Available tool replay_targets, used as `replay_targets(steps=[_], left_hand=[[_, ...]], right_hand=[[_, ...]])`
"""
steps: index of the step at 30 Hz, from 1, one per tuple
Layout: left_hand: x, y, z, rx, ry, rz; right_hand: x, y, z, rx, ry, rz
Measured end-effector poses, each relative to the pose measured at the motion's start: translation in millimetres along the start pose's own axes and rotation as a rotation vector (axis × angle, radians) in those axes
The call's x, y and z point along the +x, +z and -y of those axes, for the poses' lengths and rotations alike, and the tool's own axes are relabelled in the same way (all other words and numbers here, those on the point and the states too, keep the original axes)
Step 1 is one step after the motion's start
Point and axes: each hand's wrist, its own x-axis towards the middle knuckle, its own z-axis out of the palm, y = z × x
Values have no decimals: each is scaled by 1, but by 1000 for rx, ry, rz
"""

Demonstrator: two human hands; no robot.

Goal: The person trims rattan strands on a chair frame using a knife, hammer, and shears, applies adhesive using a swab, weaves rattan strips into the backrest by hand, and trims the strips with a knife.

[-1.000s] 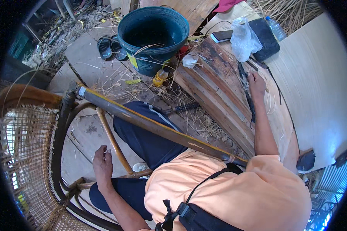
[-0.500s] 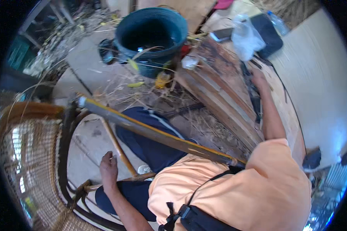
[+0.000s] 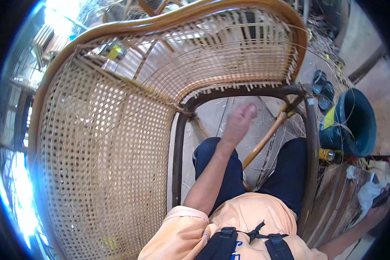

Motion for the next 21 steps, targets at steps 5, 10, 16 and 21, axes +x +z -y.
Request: replay_targets(steps=[5,10,16,21], left_hand=[[19,-69,-77,-389,258,-556],[37,-101,-112,-687,427,-495],[44,-115,-90,-629,326,-675],[45,-124,-71,-630,300,-662]], right_hand=[[-123,186,23,626,420,837],[-217,280,26,206,308,1164],[-233,292,7,-16,173,1300],[-228,292,-6,-159,43,1297]])
